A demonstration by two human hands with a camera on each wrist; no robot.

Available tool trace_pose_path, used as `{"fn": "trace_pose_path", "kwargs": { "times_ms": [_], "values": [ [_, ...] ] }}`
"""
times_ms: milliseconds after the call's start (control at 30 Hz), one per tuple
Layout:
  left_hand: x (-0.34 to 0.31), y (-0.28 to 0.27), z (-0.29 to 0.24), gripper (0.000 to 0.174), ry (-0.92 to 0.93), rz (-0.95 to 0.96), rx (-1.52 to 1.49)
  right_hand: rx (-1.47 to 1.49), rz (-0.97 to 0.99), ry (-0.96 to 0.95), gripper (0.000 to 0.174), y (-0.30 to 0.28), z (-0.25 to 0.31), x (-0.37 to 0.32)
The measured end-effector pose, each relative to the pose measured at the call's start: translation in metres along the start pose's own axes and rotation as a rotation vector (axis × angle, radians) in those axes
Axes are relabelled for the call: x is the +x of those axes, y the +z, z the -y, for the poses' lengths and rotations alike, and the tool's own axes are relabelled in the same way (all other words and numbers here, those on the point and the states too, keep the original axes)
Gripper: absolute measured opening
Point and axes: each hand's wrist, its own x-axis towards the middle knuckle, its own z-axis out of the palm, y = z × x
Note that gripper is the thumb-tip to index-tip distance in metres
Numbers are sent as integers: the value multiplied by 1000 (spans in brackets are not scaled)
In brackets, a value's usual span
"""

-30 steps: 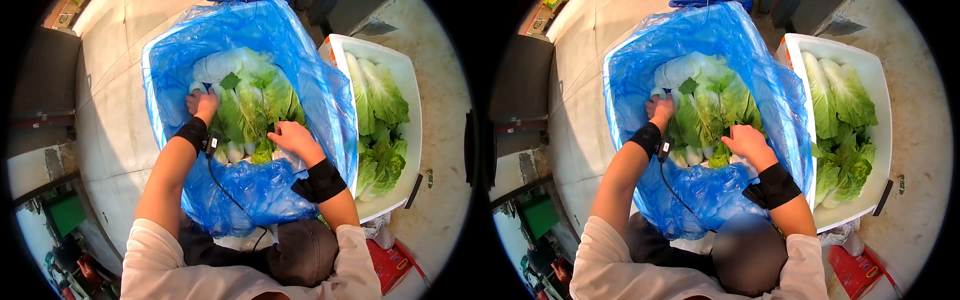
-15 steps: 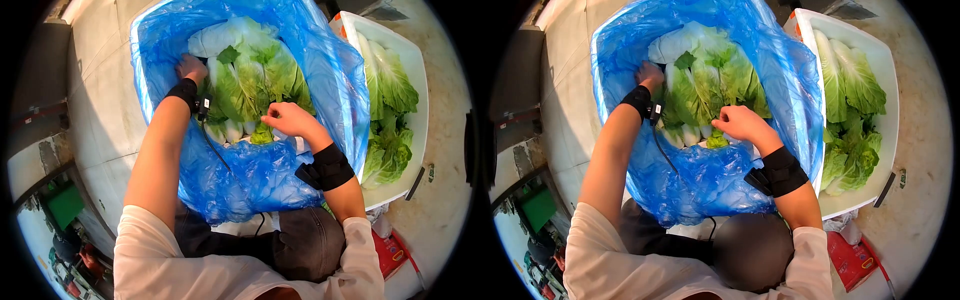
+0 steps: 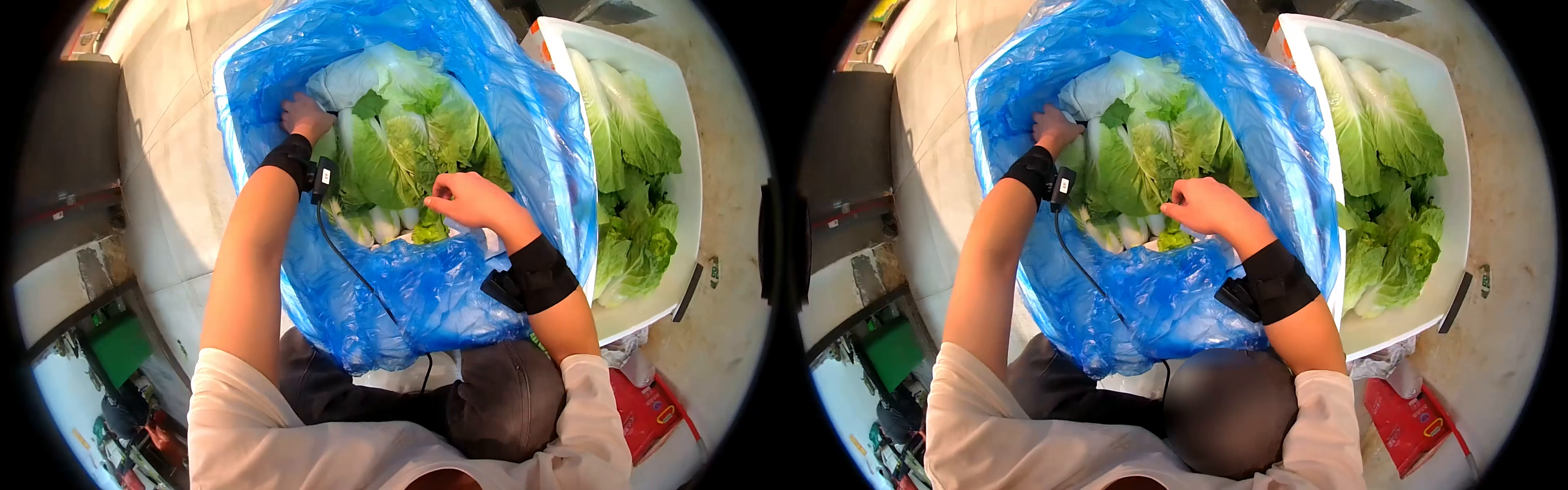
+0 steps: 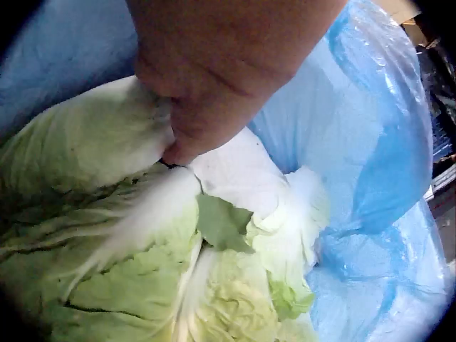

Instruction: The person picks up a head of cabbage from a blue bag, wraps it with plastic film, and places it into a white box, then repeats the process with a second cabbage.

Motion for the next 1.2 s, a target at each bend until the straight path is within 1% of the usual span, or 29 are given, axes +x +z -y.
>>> {"fn": "trace_pose_path", "kwargs": {
  "times_ms": [33,100,133,167,200,267,300,367,433,500,533,567,633,667,700,767,800,833,900,933,967,1000,1033,1100,1133,1167,1200],
  "values": [
    [1,-10,0,110,11,-6,54,2,-15,-10,39,1,1,0],
    [7,-12,2,111,17,-7,90,-12,-24,-16,39,-2,2,-1],
    [10,-22,4,108,69,52,124,5,-25,-14,39,-3,5,-2],
    [12,-19,8,104,117,133,135,0,-10,5,40,-5,5,-3],
    [16,-14,17,104,120,120,143,6,-21,-4,40,-5,5,-3],
    [13,-6,36,90,307,156,-207,-19,-22,-33,39,-5,4,-3],
    [3,-13,35,90,318,146,-198,-12,-38,-37,39,-6,5,-4],
    [-25,-29,24,81,378,14,-173,-1,-56,-17,39,-7,6,-5],
    [-55,-58,12,78,382,28,-171,-2,-101,-5,39,-9,7,-7],
    [-90,-92,2,78,449,89,-174,1,-139,4,40,-8,7,-7],
    [-99,-99,2,69,564,-15,-180,-4,-175,-1,40,-8,7,-7],
    [-106,-107,2,69,572,-15,-170,-12,-210,-7,41,-8,7,-6],
    [-125,-136,-6,61,765,-114,-232,21,-213,-4,43,-10,7,-7],
    [-137,-151,-12,52,771,-58,-362,42,-209,-2,45,-12,7,-6],
    [-147,-161,-19,52,787,-67,-362,38,-228,-3,45,-14,8,-6],
    [-166,-175,-35,51,684,84,-854,100,-59,-25,52,-17,9,-5],
    [-178,-174,-43,46,682,38,-988,72,0,-52,62,-21,12,-5],
    [-176,-161,-46,46,670,71,-1184,117,-3,-71,72,-15,6,0],
    [-184,-139,-58,44,552,286,-1590,332,2,-63,85,-25,17,-10],
    [-184,-125,-63,41,493,389,-1740,315,-16,-54,85,-24,20,-11],
    [-184,-107,-66,39,416,499,-1888,548,-132,-97,84,-20,23,-10],
    [-182,-89,-67,37,470,534,-1856,777,-246,-140,82,-20,23,-8],
    [-186,-80,-70,39,421,615,-1914,754,-247,-119,82,-25,25,-7],
    [-195,-61,-70,42,421,640,-1923,1051,-494,-108,68,-34,29,-12],
    [-202,-58,-67,42,374,642,-1954,1258,-464,-170,57,-42,34,-17],
    [-205,-59,-64,46,457,649,-1795,1174,-474,-130,52,-42,26,-17],
    [-205,-59,-61,51,536,647,-1630,1142,-468,-138,53,-45,29,-21]
  ]
}}
